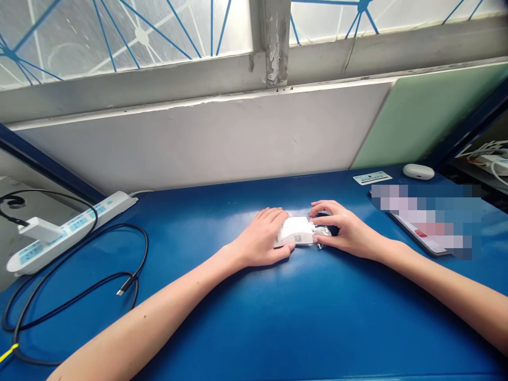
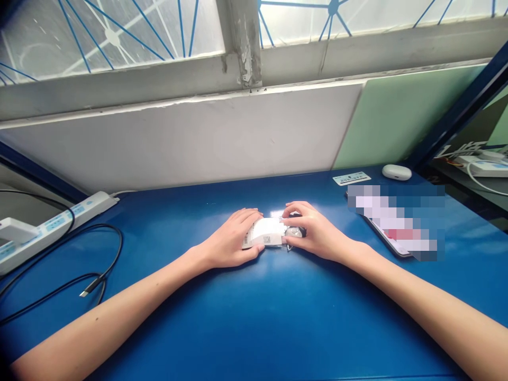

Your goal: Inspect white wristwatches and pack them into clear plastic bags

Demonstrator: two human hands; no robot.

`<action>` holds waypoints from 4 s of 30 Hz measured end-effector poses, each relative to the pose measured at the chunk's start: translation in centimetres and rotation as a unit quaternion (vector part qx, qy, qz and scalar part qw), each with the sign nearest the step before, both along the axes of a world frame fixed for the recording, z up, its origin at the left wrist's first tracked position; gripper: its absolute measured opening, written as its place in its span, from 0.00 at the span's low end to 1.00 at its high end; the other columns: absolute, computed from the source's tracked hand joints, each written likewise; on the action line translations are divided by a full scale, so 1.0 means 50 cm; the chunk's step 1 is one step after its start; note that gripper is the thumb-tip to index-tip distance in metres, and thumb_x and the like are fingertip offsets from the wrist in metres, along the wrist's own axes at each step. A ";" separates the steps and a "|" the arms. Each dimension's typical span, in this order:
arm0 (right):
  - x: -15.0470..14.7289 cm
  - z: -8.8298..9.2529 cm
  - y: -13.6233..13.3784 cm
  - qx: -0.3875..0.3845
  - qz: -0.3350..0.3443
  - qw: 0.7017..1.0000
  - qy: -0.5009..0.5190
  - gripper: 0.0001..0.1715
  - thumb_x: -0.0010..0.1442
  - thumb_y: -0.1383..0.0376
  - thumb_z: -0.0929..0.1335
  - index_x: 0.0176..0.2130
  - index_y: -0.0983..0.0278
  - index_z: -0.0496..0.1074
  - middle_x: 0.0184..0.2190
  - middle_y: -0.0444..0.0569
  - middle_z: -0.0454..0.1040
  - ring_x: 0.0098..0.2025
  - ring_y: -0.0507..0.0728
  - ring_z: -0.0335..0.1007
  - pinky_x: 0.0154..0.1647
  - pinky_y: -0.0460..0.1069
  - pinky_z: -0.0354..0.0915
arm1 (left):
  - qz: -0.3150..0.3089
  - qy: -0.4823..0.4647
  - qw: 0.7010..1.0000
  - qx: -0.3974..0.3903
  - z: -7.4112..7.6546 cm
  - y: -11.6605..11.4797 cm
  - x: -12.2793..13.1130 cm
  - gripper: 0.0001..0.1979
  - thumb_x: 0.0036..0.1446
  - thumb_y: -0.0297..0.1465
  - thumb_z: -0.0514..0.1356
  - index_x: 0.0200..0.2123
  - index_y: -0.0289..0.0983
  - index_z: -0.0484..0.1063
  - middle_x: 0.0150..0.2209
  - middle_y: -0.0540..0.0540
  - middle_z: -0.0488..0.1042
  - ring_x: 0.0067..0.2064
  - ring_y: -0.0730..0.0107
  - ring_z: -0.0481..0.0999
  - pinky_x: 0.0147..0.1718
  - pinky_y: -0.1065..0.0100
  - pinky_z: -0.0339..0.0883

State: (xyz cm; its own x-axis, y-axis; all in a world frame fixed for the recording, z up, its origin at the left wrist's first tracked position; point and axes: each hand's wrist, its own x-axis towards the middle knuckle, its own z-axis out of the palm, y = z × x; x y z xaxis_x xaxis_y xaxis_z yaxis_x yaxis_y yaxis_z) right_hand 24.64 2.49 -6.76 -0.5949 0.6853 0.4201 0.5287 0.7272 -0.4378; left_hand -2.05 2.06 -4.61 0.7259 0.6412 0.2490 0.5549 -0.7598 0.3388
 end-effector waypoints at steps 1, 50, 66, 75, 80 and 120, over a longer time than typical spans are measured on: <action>-0.002 -0.001 -0.001 0.008 0.002 1.000 0.005 0.09 0.61 0.60 0.71 0.42 0.59 0.77 0.48 0.56 0.74 0.60 0.69 0.65 0.57 0.65 0.67 | 0.001 -0.003 1.000 0.001 -0.001 0.000 0.000 0.23 0.58 0.38 0.61 0.53 0.34 0.64 0.55 0.34 0.71 0.60 0.47 0.67 0.60 0.48 0.60; 0.049 0.039 0.024 -0.011 -0.007 0.997 -0.072 0.12 0.60 0.56 0.71 0.43 0.57 0.77 0.57 0.54 0.71 0.61 0.67 0.67 0.57 0.62 0.69 | 0.056 -0.012 0.998 0.008 0.004 -0.006 0.007 0.20 0.57 0.39 0.61 0.50 0.36 0.68 0.52 0.38 0.74 0.59 0.47 0.69 0.60 0.49 0.62; -0.004 0.008 -0.005 0.003 -0.063 0.998 -0.023 0.15 0.57 0.58 0.72 0.44 0.60 0.76 0.53 0.57 0.75 0.54 0.66 0.73 0.54 0.62 0.71 | 0.038 -0.013 0.999 0.003 -0.004 -0.004 0.003 0.22 0.56 0.39 0.62 0.52 0.36 0.66 0.54 0.37 0.72 0.60 0.48 0.69 0.60 0.50 0.62; -0.008 0.032 -0.006 0.070 -0.068 0.994 -0.043 0.10 0.53 0.62 0.73 0.38 0.60 0.76 0.46 0.54 0.79 0.54 0.68 0.72 0.52 0.62 0.72 | 0.053 -0.010 0.998 0.011 -0.001 -0.004 0.007 0.22 0.56 0.39 0.61 0.51 0.38 0.66 0.54 0.37 0.73 0.58 0.47 0.70 0.58 0.49 0.63; 0.013 0.044 0.007 0.093 -0.086 0.989 -0.075 0.09 0.50 0.60 0.75 0.34 0.60 0.76 0.44 0.52 0.79 0.55 0.69 0.72 0.53 0.62 0.70 | 0.053 -0.009 0.998 0.010 0.001 -0.005 0.008 0.21 0.57 0.39 0.61 0.51 0.37 0.67 0.53 0.37 0.73 0.57 0.49 0.71 0.57 0.51 0.65; 0.034 0.040 0.023 -0.102 -0.005 0.995 -0.013 0.13 0.63 0.55 0.68 0.44 0.60 0.73 0.49 0.55 0.76 0.49 0.63 0.74 0.47 0.55 0.70 | 0.042 -0.014 0.999 -0.019 0.010 -0.001 -0.001 0.20 0.57 0.38 0.61 0.50 0.35 0.69 0.53 0.36 0.72 0.58 0.49 0.69 0.57 0.52 0.64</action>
State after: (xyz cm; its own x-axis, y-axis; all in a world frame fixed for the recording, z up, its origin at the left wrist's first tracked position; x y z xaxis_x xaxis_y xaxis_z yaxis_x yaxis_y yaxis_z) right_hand 26.32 3.63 -4.77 -0.5966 0.7605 0.2563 0.5483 0.6195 -0.5618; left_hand -2.12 1.99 -4.11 0.6623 0.7090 0.2422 0.6059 -0.6970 0.3835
